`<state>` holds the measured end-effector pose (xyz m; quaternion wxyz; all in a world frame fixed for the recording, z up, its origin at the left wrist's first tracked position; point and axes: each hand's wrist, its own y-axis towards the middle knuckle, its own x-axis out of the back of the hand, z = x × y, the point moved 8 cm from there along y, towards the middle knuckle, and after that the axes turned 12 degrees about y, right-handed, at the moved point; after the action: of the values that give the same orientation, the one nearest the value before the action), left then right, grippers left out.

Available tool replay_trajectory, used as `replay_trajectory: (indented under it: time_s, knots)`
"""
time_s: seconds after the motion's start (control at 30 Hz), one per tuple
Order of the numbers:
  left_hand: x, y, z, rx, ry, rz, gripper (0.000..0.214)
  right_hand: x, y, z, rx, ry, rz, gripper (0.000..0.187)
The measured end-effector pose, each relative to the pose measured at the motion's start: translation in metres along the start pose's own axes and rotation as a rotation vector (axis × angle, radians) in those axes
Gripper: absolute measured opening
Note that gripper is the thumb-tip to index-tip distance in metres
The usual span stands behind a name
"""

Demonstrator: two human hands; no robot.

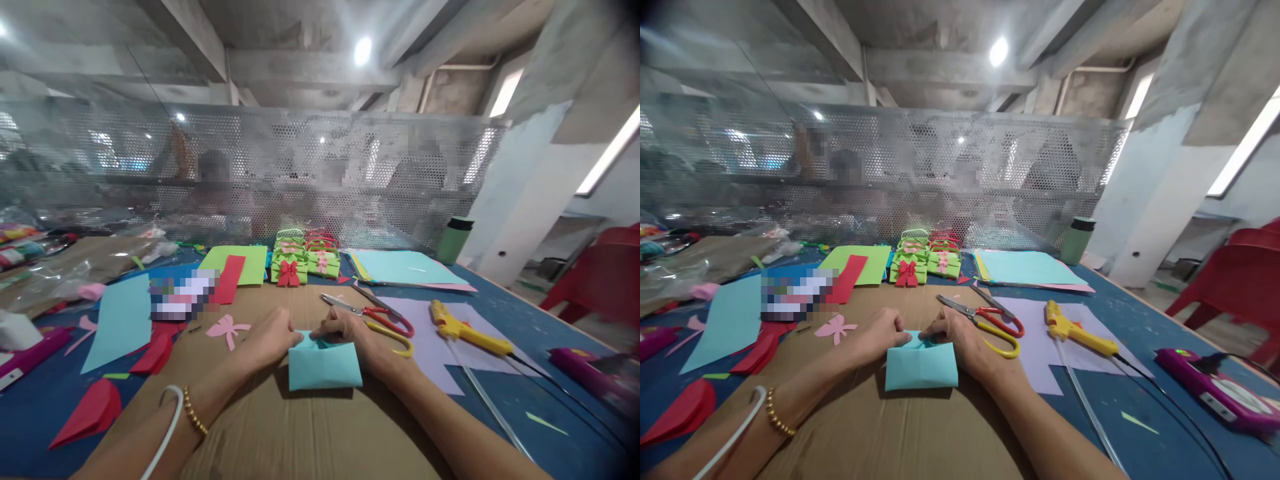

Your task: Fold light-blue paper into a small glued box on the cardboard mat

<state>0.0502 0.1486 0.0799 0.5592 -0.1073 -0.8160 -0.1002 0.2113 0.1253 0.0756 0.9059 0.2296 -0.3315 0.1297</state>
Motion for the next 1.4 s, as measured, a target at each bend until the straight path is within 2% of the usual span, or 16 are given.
replay_trajectory:
  time_s: [0.3,0.5,0.77,0.93,1.07,1.27,1.4]
  knots:
    - [-0.010,0.006,0.005,-0.002,-0.141,-0.016,0.006,0.002,-0.001,0.021,0.019,-0.074,0.072,0.025]
    - [-0.016,-0.003,0.005,0.007,-0.266,0.074,0.013,0.005,-0.004,0.025,0.065,-0.053,0.069,0.032]
    - [-0.001,0.000,-0.003,-0.095,-0.370,-0.001,0.015,0.010,0.001,0.037,0.074,0.072,0.083,0.022]
    - [-0.013,-0.006,-0.005,-0.105,-0.551,0.169,0.018,0.014,0.006,0.035,0.053,0.183,-0.059,0.015]
    - [-0.011,-0.010,-0.011,-0.175,-0.501,0.168,0.015,0.008,0.006,0.033,0.034,0.289,-0.074,0.013]
    - [-0.012,-0.012,-0.009,-0.172,-0.485,0.197,0.018,0.000,0.006,0.034,0.009,0.322,-0.053,0.008]
    - [-0.007,-0.014,-0.010,-0.178,-0.421,0.135,0.021,0.001,0.007,0.033,-0.046,0.327,-0.060,0.012]
